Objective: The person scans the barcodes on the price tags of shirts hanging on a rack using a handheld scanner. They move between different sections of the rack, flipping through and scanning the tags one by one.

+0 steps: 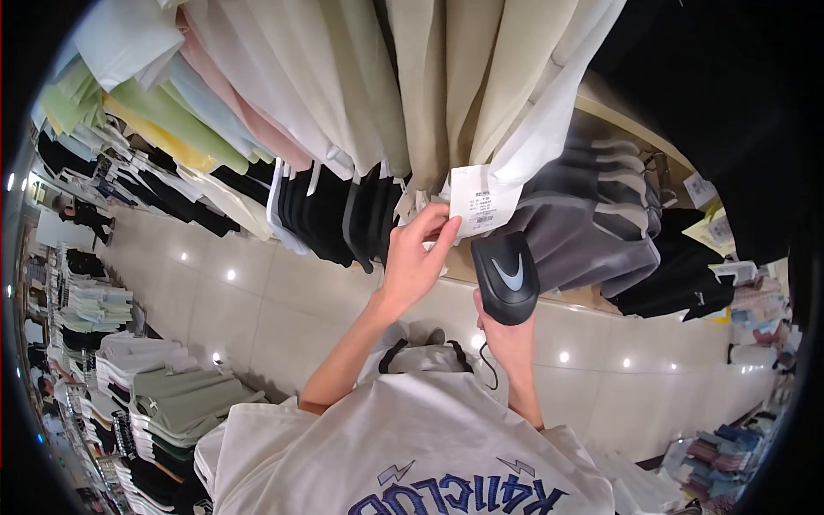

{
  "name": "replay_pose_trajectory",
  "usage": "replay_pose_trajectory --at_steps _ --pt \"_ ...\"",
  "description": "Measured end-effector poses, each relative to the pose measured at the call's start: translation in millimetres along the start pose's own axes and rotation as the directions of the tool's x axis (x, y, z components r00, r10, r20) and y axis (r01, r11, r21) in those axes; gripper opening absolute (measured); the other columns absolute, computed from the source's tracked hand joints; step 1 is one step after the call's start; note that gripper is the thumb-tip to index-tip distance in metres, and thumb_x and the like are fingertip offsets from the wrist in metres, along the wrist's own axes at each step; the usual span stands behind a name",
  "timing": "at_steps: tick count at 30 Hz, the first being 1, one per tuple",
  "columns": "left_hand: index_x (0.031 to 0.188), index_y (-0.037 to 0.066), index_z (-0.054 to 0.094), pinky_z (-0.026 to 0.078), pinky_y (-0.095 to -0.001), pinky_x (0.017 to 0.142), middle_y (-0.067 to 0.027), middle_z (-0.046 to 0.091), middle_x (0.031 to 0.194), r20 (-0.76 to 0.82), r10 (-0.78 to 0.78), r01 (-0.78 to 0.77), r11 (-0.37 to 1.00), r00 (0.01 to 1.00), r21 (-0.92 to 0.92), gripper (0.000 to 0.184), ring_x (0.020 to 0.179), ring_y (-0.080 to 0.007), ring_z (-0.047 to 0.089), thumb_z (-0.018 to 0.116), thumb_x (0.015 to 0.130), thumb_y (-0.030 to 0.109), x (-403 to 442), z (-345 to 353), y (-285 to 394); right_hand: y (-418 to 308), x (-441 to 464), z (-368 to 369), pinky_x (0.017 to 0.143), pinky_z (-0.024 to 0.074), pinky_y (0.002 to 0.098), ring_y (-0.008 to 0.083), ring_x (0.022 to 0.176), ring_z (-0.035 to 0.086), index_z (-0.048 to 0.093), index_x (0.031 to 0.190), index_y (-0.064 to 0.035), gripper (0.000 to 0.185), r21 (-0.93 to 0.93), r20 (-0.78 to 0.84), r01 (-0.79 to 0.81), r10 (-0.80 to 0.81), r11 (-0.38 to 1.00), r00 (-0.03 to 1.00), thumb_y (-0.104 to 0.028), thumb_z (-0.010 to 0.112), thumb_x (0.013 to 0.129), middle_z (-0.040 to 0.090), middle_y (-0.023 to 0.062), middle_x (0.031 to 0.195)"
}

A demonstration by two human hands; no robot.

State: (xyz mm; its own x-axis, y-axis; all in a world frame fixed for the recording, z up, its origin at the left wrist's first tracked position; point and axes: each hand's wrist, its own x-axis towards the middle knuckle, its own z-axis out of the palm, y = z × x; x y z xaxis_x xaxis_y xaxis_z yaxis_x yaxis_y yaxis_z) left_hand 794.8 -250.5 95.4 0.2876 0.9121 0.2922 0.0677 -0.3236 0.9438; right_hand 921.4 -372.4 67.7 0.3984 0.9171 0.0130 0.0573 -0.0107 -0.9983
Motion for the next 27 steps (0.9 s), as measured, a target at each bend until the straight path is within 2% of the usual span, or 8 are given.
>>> replay_pose_trajectory --at_steps 5,12,18,20,23,27 --pt "0.103 -0.004 0.062 0.052 -0.0265 0.071 -0.0085 0.07 0.088 -0.019 0.046 -0.045 0.999 0.999 0.029 0.014 0.078 -0.0091 0.063 0.061 0.097 0.008 0 -6 -1 -2 6 8 0.051 0.0419 0.0242 0.007 0.055 0.053 0.061 0.091 -0.0011 0.013 0.027 0.035 -0.002 0.001 1.0 0.999 -0.009 0.071 0.09 0.057 -0.0005 0.065" --pt "0.106 -0.004 0.063 0.052 -0.0274 0.072 -0.0095 0.07 0.09 0.004 0.012 -0.012 0.999 1.0 0.039 0.016 0.08 -0.0114 0.065 0.061 0.097 0.009 0 -17 -5 -6 9 18 0.05 0.041 0.0241 0.0073 0.054 0.052 0.061 0.091 -0.0009 0.011 0.03 0.03 -0.053 0.052 0.998 0.998 -0.008 0.069 0.092 0.056 -0.0005 0.063" --pt "0.106 -0.004 0.064 0.053 -0.0287 0.075 -0.0093 0.07 0.092 0.069 0.036 -0.037 0.999 0.997 0.015 0.015 0.083 -0.013 0.067 0.061 0.096 0.007 0 -28 -12 -11 5 32 0.049 0.0405 0.024 0.0071 0.054 0.052 0.06 0.096 -0.0006 0.012 0.045 -0.061 -0.067 0.07 0.997 0.996 -0.008 0.068 0.092 0.056 -0.0003 0.063" --pt "0.106 -0.004 0.064 0.053 -0.0289 0.076 -0.0098 0.07 0.093 0.1 0.05 -0.052 0.999 0.994 0.01 0.015 0.086 -0.0148 0.069 0.059 0.097 0.007 -2 -37 -14 -10 -1 40 0.052 0.0421 0.0252 0.0068 0.057 0.052 0.063 0.089 0.0001 0.012 0.017 -0.132 -0.102 0.103 0.995 0.986 -0.008 0.072 0.088 0.059 -0.0011 0.069" --pt "0.107 -0.004 0.064 0.053 -0.029 0.078 -0.0103 0.07 0.095 0.178 -0.001 0.017 0.996 0.984 -0.091 0.015 0.09 -0.0183 0.072 0.057 0.098 0.006 -9 -59 -23 -11 -12 62 0.053 0.0424 0.0251 0.007 0.058 0.053 0.063 0.09 -0.0003 0.012 0.016 -0.235 -0.141 0.14 0.99 0.962 -0.008 0.072 0.088 0.06 -0.0006 0.07" --pt "0.107 -0.003 0.064 0.053 -0.029 0.079 -0.0094 0.071 0.096 0.22 -0.045 0.052 0.998 0.974 -0.029 0.015 0.09 -0.0168 0.071 0.057 0.098 0.006 -33 -108 -41 -7 -30 108 0.055 0.0426 0.025 0.0064 0.062 0.053 0.063 0.091 -0.0008 0.012 0.019 -0.258 -0.119 0.12 0.993 0.959 -0.009 0.071 0.089 0.06 -0.0009 0.073"
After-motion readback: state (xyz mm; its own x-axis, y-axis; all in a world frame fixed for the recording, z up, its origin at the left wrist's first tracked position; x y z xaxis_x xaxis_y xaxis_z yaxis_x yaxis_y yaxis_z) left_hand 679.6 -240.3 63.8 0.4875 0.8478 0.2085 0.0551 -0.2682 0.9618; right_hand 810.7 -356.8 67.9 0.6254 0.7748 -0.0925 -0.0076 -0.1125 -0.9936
